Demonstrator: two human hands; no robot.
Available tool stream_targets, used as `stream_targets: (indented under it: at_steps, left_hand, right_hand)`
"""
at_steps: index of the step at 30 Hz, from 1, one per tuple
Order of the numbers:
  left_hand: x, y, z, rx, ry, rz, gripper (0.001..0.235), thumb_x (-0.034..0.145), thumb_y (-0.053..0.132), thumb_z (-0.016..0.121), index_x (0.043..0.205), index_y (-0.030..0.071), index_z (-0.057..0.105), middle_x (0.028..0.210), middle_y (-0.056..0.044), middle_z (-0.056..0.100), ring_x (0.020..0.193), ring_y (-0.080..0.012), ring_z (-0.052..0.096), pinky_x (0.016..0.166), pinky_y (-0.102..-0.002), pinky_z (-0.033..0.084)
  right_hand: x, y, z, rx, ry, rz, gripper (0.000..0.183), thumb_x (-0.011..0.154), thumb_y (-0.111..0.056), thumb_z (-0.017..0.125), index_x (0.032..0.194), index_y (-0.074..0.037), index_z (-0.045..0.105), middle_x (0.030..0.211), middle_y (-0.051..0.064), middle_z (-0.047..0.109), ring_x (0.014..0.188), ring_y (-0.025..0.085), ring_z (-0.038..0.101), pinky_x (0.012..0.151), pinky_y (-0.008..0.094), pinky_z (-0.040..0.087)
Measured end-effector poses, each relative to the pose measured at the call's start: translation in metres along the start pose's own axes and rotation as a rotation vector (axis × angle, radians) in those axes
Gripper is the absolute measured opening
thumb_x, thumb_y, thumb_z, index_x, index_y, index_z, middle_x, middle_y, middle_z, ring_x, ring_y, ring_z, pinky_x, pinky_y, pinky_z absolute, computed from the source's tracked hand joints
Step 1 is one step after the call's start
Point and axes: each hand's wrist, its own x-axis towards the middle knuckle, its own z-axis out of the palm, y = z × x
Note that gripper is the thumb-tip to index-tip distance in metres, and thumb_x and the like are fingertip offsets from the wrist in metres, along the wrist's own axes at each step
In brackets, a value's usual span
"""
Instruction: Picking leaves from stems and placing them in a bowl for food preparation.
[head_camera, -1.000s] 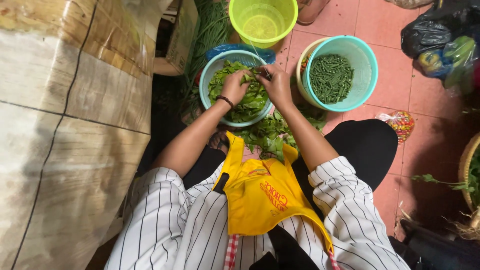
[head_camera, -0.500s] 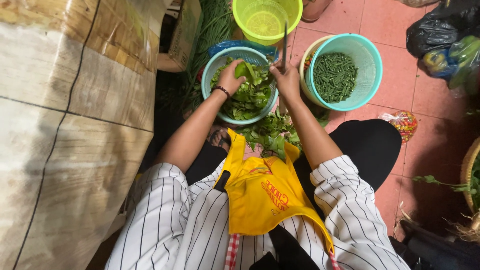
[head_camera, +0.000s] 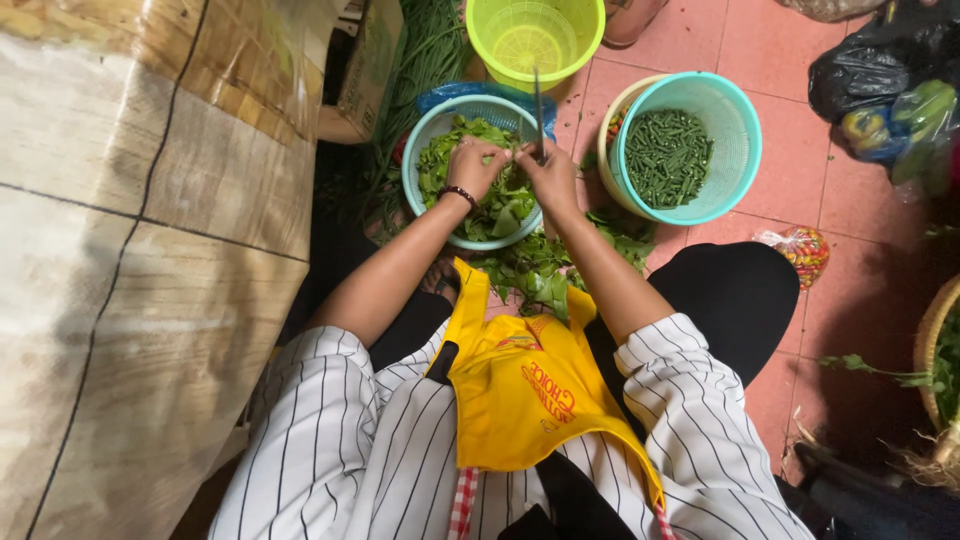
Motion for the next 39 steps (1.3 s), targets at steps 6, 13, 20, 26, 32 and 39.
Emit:
stream_targets:
  at_steps: [6,13,20,26,32,39]
  left_hand:
    - [0.005,-0.014,0.007,-0.175,0.135,-0.006,0.014,0.081,0.021,0.080,0.084,0.008,0.080,0.086,-0.010,0.075,0.081,-0.0247,0.068,0.073,-0.037,0.054]
    - [0.011,-0.026,0.003,-0.657,-0.226,-0.468,0.017,0.098,0.018,0.065,0.095,0.003,0.072,0.078,-0.011,0.078,0.065,-0.0178,0.072,0.054,-0.026,0.054]
    - [-0.006,-0.025,0.020,-1.125,-0.478,-0.822,0.026,0.102,0.026,0.061,0.105,0.002,0.069,0.094,-0.011,0.078,0.075,-0.0212,0.078,0.058,-0.026,0.058]
    - [-0.002,-0.042,0.020,-1.292,-0.374,-0.851,0.023,0.104,0.023,0.058,0.113,0.004,0.067,0.100,-0.010,0.075,0.081,-0.0193,0.074,0.068,-0.030,0.064]
    - [0.009,-0.021,-0.025,-1.234,-0.369,-0.720,0.018,0.104,0.015,0.057,0.109,0.002,0.069,0.101,-0.008,0.076,0.072,-0.0144,0.069,0.059,-0.027,0.055]
    - [0.018,-0.044,0.003,-0.806,-0.100,-0.453,0.020,0.105,0.020,0.059,0.095,0.005,0.068,0.074,-0.001,0.063,0.059,-0.0087,0.058,0.053,-0.025,0.049]
  right_hand:
    - [-0.009,-0.010,0.003,-0.108,-0.068,-0.049,0.016,0.092,-0.016,0.077,0.093,-0.001,0.072,0.083,0.004,0.072,0.075,0.011,0.065,0.069,0.029,0.052]
    - [-0.007,-0.031,-0.011,-0.153,0.143,-0.034,0.015,0.092,-0.015,0.074,0.098,-0.002,0.072,0.083,0.006,0.074,0.073,0.011,0.066,0.071,0.028,0.053]
    - [-0.022,-0.049,-0.004,-0.281,0.082,-0.358,0.021,0.079,0.004,0.074,0.098,-0.004,0.073,0.095,0.012,0.062,0.087,0.023,0.065,0.078,0.033,0.052]
    - [-0.029,-0.047,0.002,-0.310,0.034,-0.487,0.022,0.079,0.004,0.080,0.096,-0.004,0.069,0.096,0.011,0.056,0.089,0.028,0.063,0.078,0.037,0.052]
    - [-0.036,-0.054,-0.001,-0.472,-0.132,-0.498,0.041,0.081,0.002,0.075,0.118,-0.015,0.075,0.099,0.011,0.059,0.083,0.029,0.066,0.073,0.038,0.053]
    - [-0.031,-0.028,0.002,0.065,-0.271,0.016,0.044,0.110,-0.045,0.041,0.136,-0.017,0.061,0.075,-0.003,0.046,0.063,0.011,0.043,0.056,0.028,0.035]
